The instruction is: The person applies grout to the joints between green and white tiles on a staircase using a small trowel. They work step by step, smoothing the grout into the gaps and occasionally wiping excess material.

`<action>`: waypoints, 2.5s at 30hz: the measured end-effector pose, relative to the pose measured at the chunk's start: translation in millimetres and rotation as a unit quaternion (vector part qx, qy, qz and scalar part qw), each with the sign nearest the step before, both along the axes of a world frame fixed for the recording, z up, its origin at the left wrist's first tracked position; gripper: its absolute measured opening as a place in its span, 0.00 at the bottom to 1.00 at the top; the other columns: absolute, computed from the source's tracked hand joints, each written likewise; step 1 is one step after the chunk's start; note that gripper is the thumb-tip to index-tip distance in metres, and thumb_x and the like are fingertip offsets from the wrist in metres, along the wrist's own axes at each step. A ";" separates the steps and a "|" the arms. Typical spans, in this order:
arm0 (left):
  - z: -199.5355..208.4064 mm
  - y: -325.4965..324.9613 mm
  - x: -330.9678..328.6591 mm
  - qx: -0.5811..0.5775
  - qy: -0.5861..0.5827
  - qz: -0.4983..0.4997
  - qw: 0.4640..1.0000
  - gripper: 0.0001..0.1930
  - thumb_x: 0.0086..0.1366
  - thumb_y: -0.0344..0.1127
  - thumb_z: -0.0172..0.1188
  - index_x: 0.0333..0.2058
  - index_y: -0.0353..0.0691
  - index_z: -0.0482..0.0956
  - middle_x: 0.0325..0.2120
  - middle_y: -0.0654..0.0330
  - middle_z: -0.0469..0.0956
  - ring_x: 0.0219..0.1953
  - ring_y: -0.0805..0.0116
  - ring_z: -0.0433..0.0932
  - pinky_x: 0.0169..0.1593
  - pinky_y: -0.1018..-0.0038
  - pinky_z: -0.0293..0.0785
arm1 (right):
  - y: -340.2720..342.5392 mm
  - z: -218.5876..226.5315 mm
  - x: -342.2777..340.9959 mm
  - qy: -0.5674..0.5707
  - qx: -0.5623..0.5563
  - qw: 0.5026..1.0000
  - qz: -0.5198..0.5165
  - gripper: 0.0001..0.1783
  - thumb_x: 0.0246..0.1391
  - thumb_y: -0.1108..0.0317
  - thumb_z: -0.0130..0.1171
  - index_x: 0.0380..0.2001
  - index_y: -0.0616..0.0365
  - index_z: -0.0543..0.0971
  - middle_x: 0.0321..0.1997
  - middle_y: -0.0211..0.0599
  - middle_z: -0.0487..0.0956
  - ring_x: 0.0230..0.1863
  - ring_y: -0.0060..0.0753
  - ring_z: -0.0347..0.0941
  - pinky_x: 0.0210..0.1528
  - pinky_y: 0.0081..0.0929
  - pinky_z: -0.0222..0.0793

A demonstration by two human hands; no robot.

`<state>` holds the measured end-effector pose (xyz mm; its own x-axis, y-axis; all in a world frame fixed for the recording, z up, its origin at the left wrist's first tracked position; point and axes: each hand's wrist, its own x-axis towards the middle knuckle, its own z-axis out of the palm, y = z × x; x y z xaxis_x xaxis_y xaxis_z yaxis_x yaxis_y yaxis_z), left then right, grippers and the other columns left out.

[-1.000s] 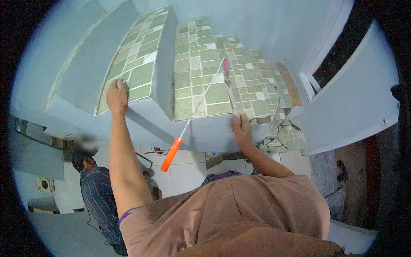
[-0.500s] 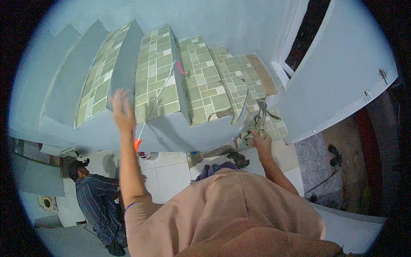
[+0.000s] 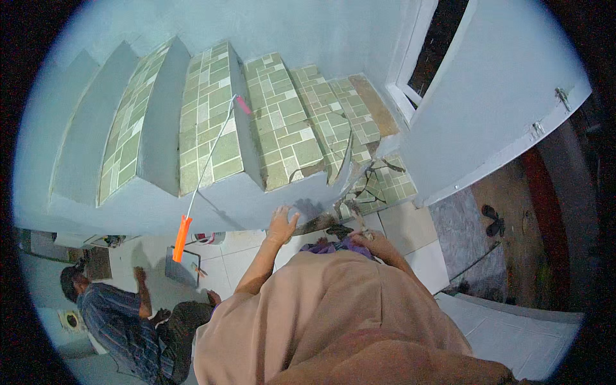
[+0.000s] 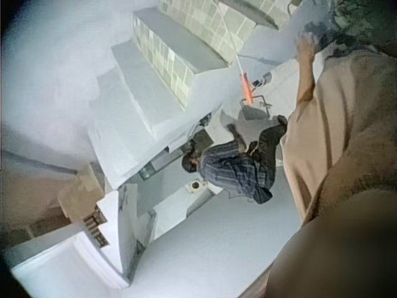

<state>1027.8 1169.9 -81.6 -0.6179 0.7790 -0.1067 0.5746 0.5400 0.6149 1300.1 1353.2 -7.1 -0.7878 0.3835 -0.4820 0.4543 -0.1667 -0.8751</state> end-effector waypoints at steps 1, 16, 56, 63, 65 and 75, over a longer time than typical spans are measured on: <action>-1.6 5.5 -6.9 -0.006 -0.009 0.003 1.000 0.26 0.65 0.48 0.53 0.55 0.36 0.68 0.54 0.42 0.67 0.59 0.42 0.63 0.63 0.56 0.56 | -2.2 -1.2 -2.3 -0.006 -0.017 1.000 0.009 0.21 0.56 0.52 0.60 0.44 0.59 0.81 0.38 0.35 0.81 0.40 0.28 0.76 0.45 0.29 0.70; -24.9 85.1 -95.4 0.029 0.072 -0.012 0.997 0.31 0.60 0.46 0.59 0.59 0.37 0.64 0.57 0.40 0.64 0.62 0.45 0.58 0.64 0.53 0.52 | 16.5 -27.4 -68.8 -0.058 0.026 0.995 0.079 0.20 0.57 0.55 0.60 0.46 0.56 0.80 0.43 0.37 0.81 0.43 0.30 0.75 0.49 0.29 0.69; -206.4 276.1 -195.9 -0.537 -0.082 0.018 0.839 0.30 0.65 0.68 0.33 0.63 0.69 0.60 0.65 0.50 0.58 0.67 0.32 0.46 0.64 0.34 0.35 | 467.9 137.9 -148.9 -0.017 -0.071 0.990 -0.118 0.13 0.49 0.65 0.58 0.38 0.58 0.77 0.33 0.34 0.77 0.32 0.27 0.70 0.36 0.28 0.67; -213.9 271.8 -189.6 -0.460 -0.147 0.085 0.872 0.42 0.57 0.68 0.47 0.64 0.48 0.59 0.66 0.50 0.52 0.67 0.36 0.47 0.66 0.46 0.47 | 483.5 204.2 -157.5 -0.034 -0.055 0.987 -0.149 0.09 0.45 0.71 0.52 0.30 0.61 0.77 0.29 0.33 0.78 0.29 0.25 0.74 0.33 0.24 0.70; -209.8 276.8 -187.5 -0.401 -0.156 0.142 0.891 0.45 0.53 0.67 0.56 0.61 0.40 0.62 0.61 0.47 0.61 0.64 0.42 0.57 0.65 0.53 0.55 | 486.3 212.8 -163.1 0.025 -0.080 0.991 -0.102 0.08 0.44 0.73 0.51 0.28 0.61 0.77 0.29 0.32 0.78 0.29 0.24 0.73 0.34 0.24 0.69; -50.8 420.5 -118.3 -0.093 -0.253 0.029 0.963 0.49 0.52 0.49 0.67 0.66 0.34 0.50 0.64 0.40 0.57 0.66 0.47 0.57 0.67 0.64 0.55 | 465.5 243.4 -202.2 0.054 -0.068 0.996 0.002 0.09 0.44 0.74 0.51 0.29 0.61 0.79 0.33 0.33 0.78 0.39 0.29 0.72 0.49 0.27 0.64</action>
<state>909.5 1590.4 -132.4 -0.4924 0.6825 -0.5401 0.1920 0.6904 0.6975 1097.9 1818.7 236.3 -0.8397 0.3169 -0.4410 0.3589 -0.2855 -0.8886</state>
